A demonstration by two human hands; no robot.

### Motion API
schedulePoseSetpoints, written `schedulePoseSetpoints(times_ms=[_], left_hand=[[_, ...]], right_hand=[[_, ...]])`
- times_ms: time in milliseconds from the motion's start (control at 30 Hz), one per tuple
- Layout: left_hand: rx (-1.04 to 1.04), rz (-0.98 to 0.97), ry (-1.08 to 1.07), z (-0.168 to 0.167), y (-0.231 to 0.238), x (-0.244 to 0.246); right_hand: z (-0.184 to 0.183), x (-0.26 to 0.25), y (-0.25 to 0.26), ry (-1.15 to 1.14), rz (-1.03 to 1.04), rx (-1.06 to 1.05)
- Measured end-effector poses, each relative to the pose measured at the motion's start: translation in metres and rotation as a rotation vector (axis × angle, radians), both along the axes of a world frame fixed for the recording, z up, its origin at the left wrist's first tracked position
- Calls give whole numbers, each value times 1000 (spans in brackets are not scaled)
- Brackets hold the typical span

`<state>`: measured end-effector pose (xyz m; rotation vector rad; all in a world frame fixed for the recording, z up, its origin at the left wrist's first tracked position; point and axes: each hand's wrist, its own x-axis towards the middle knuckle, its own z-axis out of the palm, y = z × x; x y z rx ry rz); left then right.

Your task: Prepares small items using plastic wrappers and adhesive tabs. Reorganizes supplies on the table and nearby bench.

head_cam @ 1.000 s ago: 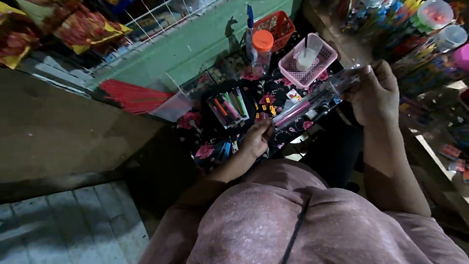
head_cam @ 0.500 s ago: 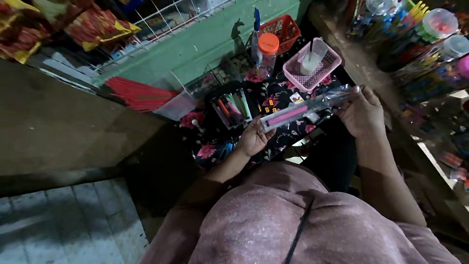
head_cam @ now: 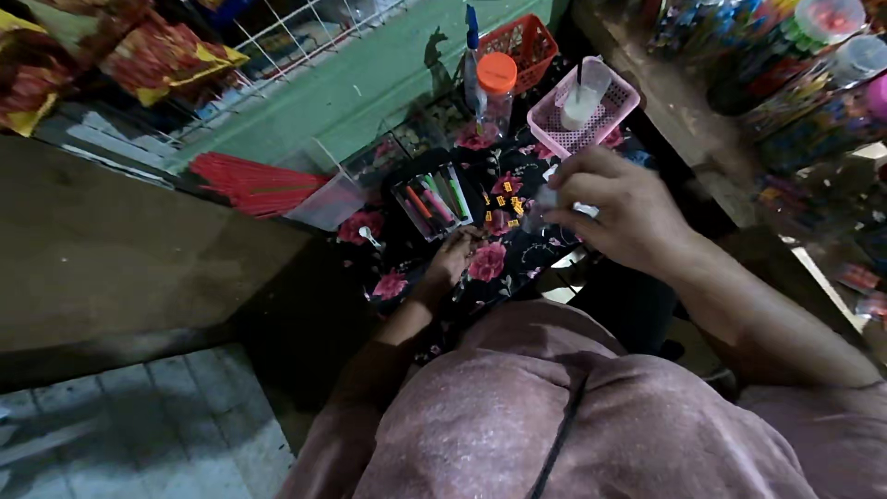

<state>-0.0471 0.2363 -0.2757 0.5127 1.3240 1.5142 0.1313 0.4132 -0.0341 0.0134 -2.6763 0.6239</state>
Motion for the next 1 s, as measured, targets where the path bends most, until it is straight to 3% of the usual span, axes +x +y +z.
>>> schedulePoseSetpoints(times_ms=[67, 167, 433, 533, 700, 767, 833, 900, 1000], left_hand=[[-10, 27, 109, -1, -13, -2], [-22, 65, 230, -3, -27, 2], [129, 5, 634, 34, -14, 13], [58, -23, 716, 51, -3, 31], [-51, 79, 756, 36, 14, 46], [-74, 72, 731, 26, 10, 46], [-189, 48, 696, 19, 1, 45], [-351, 11, 659, 11, -8, 42], [-570, -88, 605, 3, -17, 37]], right_hand=[[-1, -2, 1, -106, -40, 43], [5, 1, 4, -54, -97, 90], [-32, -15, -17, -125, 26, -123], [-46, -28, -25, -95, 98, -172], [-51, -45, -11, -136, 147, -405], [-74, -49, 9, -60, 43, -504], [-115, -53, 38, -124, -144, -532], [-176, -58, 67, -342, -268, -479], [-279, -61, 86, -650, -253, -347]])
